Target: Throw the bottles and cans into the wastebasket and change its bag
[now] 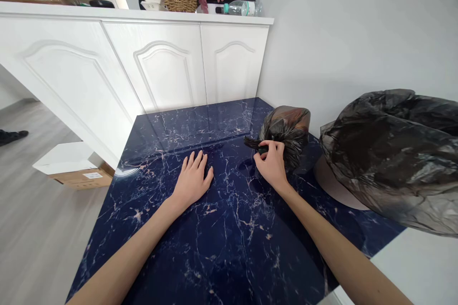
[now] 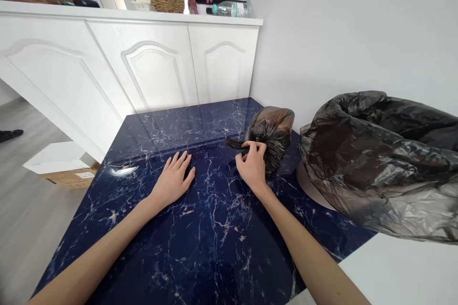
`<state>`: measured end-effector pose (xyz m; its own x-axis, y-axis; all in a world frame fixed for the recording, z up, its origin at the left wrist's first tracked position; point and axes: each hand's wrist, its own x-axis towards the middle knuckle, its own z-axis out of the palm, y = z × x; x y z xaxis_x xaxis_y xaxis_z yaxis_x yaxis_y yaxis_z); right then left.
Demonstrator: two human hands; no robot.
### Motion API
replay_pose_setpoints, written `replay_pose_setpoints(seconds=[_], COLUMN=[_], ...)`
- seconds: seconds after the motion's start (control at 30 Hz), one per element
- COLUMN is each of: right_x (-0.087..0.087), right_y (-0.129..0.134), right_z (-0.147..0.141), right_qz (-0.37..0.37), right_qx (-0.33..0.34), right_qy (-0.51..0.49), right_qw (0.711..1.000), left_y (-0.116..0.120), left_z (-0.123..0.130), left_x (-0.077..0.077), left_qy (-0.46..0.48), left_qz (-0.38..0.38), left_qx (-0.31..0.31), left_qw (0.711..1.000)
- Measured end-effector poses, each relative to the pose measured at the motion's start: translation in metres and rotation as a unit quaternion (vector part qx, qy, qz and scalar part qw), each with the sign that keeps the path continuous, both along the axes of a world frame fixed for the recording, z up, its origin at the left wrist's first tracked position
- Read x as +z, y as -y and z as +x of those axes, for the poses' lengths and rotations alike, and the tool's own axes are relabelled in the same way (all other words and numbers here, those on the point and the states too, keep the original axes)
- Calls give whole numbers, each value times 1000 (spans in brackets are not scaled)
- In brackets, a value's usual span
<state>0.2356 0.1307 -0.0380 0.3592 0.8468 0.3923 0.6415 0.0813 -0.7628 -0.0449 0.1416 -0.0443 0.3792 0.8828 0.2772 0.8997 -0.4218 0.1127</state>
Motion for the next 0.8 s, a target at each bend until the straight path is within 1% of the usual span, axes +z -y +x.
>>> replay_pose_setpoints(seconds=[0.2,0.3,0.63,0.8], right_x=[1,1,3,7], right_y=[1,2,7,16], right_z=[-6,-10,-27,-38], right_qz=[24,35,57,65], right_qx=[22,45,152,223], right_qy=[-16,-26,-73,-93], right_qw=[999,998,984,968], left_y=[0,0,-1,-2], left_z=[0,0,-1,-3], left_x=[-1,-1,-3,-7], left_qy=[2,2,9,26], left_qz=[3,3,12,19], left_qx=[1,1,-7,-14], left_qw=[1000,1000,1000,999])
